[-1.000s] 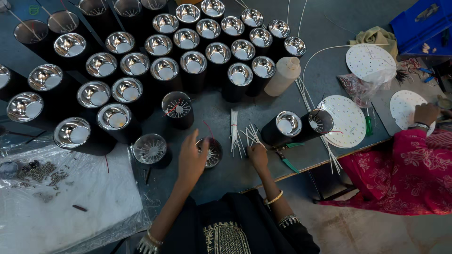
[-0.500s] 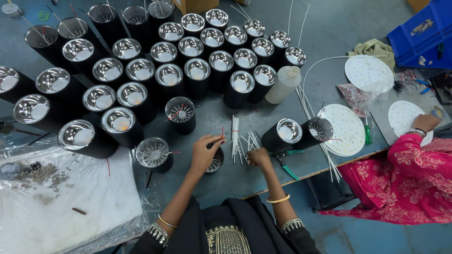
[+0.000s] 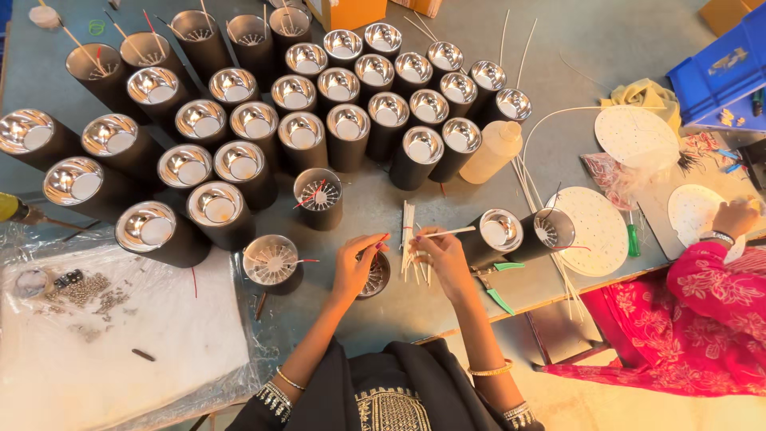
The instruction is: The person inserts white plastic sticks into the central hub of circular LED light modules placed inside black cylindrical housings. They repeatedly pick up sticks, align them with the hub, and press them into place, occasionally adjusting the module or repositioning items on the table.
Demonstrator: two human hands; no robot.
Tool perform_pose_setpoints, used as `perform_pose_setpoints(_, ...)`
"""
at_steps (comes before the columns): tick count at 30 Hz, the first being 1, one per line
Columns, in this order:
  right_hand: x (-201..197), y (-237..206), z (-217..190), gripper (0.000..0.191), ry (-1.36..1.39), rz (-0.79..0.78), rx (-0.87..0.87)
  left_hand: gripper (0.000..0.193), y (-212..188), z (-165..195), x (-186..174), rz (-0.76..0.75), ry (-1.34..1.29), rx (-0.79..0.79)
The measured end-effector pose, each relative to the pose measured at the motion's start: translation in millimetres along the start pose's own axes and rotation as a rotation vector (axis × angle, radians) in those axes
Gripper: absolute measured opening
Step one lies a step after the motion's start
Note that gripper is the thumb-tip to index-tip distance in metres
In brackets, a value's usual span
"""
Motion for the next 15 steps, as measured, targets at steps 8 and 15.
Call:
perform_pose_setpoints(8,57,-31,-57,0.016,-0.419,0.081,-0.319,0.024,-1,-4,-4,0.025,-0.041,0.008)
perform_pose_setpoints(15,63,-28,-60,0.019,-0.487,0.108,-0.325,0.025,0,-3,-5,0.023,-0.060,0.001)
Point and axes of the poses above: each hand's wrist, its own y-axis towards the middle knuckle, its own x-axis out of the palm, z = x × y, the point moved 9 cm from there along y, towards the middle knuckle, and after that the axes turned 15 degrees about x, right-handed, at the moved point
